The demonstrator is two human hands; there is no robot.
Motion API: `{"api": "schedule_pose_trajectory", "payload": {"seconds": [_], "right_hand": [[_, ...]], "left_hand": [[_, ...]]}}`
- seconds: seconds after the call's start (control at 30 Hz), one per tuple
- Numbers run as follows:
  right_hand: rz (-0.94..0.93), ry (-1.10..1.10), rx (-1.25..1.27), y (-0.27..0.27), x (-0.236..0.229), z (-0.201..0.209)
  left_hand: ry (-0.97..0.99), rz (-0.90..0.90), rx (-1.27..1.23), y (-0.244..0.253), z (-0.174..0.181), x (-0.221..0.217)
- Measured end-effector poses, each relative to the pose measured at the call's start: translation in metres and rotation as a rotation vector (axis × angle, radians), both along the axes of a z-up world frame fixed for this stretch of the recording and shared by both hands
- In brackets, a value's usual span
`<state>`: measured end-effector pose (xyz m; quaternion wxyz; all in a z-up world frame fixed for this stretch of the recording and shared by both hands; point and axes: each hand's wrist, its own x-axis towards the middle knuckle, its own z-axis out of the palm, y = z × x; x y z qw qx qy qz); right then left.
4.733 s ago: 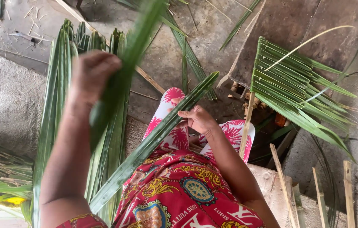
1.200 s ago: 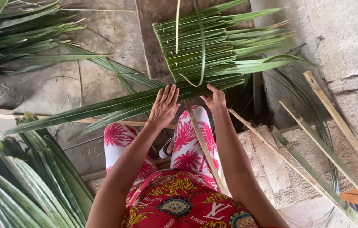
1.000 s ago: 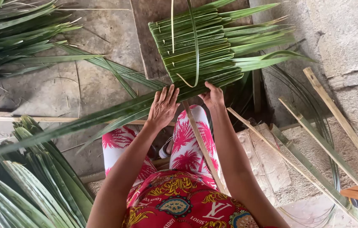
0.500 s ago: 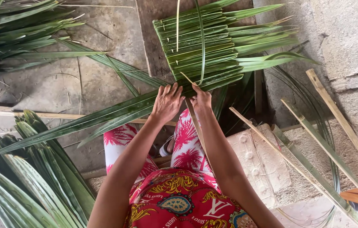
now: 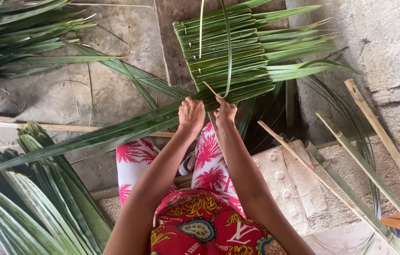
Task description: Weaving palm leaves onto a wooden stick to create a thatched panel
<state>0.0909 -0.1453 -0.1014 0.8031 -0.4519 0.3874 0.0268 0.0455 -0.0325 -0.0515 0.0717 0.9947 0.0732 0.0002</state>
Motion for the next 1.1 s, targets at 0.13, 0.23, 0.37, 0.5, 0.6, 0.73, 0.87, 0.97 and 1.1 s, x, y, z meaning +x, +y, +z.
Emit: {"api": "schedule_pose_trajectory", "payload": {"seconds": [0.13, 0.23, 0.37, 0.5, 0.6, 0.73, 0.87, 0.97, 1.1], "right_hand": [[-0.017, 0.013, -0.008, -0.007, 0.007, -0.048], [-0.039, 0.019, -0.008, 0.000, 0.009, -0.042], [-0.080, 0.025, -0.022, 0.014, 0.007, -0.010], [-0.058, 0.040, -0.038, 0.011, 0.008, -0.010], [-0.018, 0.047, -0.030, 0.003, 0.006, 0.008], [0.318, 0.089, -0.201, -0.032, -0.005, 0.063], [0.517, 0.163, -0.346, -0.062, -0.019, 0.107], [0.519, 0.210, -0.154, -0.073, -0.020, 0.109], [0.390, 0.202, 0.118, -0.077, -0.004, 0.110]], "left_hand": [[0.166, 0.147, -0.317, -0.010, 0.042, 0.012], [0.228, 0.295, -0.577, -0.004, 0.040, 0.028], [0.186, 0.552, -0.899, -0.005, 0.001, 0.038], [0.115, 0.674, -1.209, -0.006, -0.031, 0.048], [0.158, 0.748, -1.261, -0.007, -0.040, 0.048], [0.113, 0.815, -1.577, -0.010, -0.052, 0.047], [0.103, 0.836, -1.776, -0.010, 0.003, 0.034], [0.115, 0.842, -1.857, -0.004, 0.026, 0.031], [0.118, 0.826, -1.914, -0.002, 0.020, 0.030]]}}
